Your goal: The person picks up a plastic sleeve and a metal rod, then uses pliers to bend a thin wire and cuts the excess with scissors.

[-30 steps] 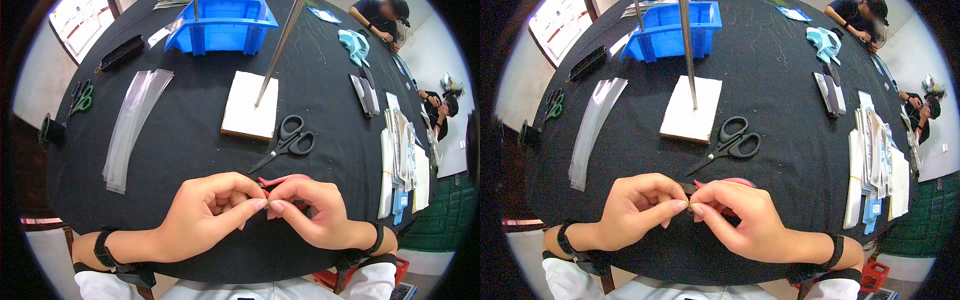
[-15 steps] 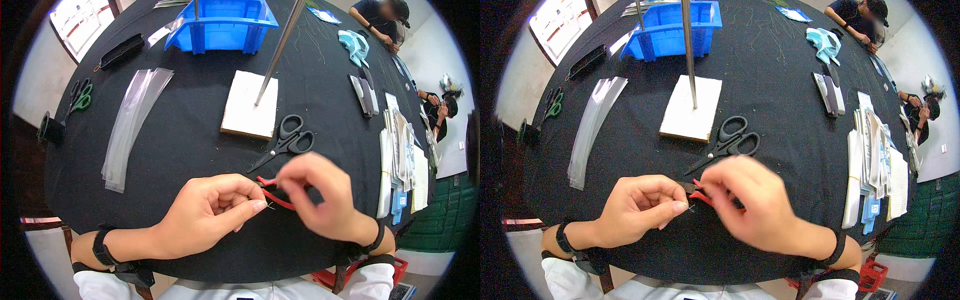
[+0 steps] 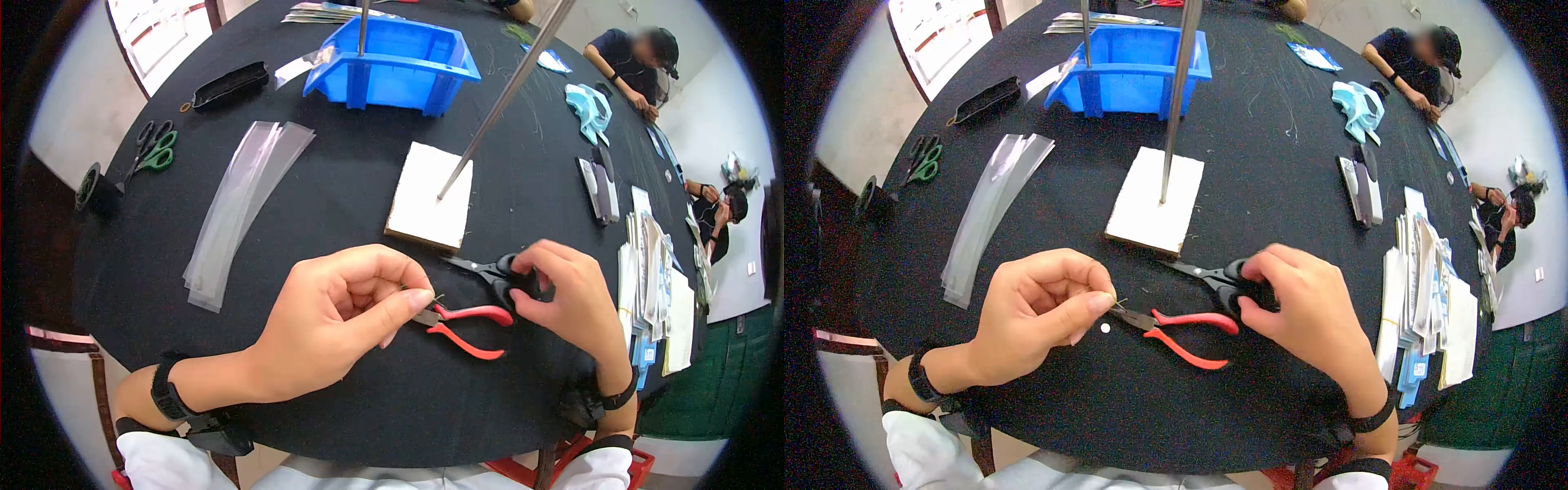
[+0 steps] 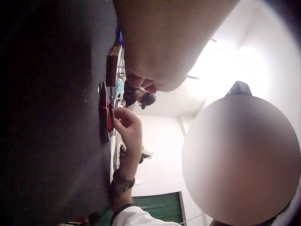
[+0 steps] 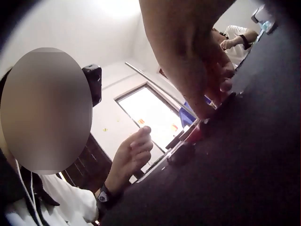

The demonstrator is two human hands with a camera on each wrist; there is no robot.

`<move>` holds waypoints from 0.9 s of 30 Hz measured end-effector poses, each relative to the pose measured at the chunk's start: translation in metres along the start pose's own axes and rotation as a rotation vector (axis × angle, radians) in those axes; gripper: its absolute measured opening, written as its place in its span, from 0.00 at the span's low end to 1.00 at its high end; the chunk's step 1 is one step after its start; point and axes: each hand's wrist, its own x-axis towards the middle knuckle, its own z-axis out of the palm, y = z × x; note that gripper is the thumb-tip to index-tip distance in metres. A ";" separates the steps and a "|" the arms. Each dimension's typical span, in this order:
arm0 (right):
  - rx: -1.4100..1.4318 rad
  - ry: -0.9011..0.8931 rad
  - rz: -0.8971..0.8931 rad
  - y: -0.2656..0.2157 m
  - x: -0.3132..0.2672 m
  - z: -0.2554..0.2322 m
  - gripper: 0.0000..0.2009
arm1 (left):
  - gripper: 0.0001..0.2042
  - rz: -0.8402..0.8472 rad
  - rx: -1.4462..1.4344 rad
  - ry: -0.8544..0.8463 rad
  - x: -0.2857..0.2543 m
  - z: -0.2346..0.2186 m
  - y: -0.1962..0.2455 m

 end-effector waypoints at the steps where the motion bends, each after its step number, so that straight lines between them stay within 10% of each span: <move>1: 0.080 0.003 0.043 0.001 -0.002 -0.002 0.11 | 0.05 0.030 0.010 -0.001 0.000 -0.001 0.000; 4: 0.541 -0.169 0.328 -0.006 -0.004 -0.015 0.10 | 0.04 0.090 0.036 -0.003 -0.001 -0.004 -0.001; 9: 1.165 -0.260 0.139 -0.009 -0.010 0.007 0.11 | 0.04 0.105 0.039 0.017 -0.002 -0.004 0.004; 27: 0.810 -0.413 -0.094 -0.032 -0.014 0.014 0.14 | 0.05 0.173 -0.006 0.060 -0.007 -0.003 0.005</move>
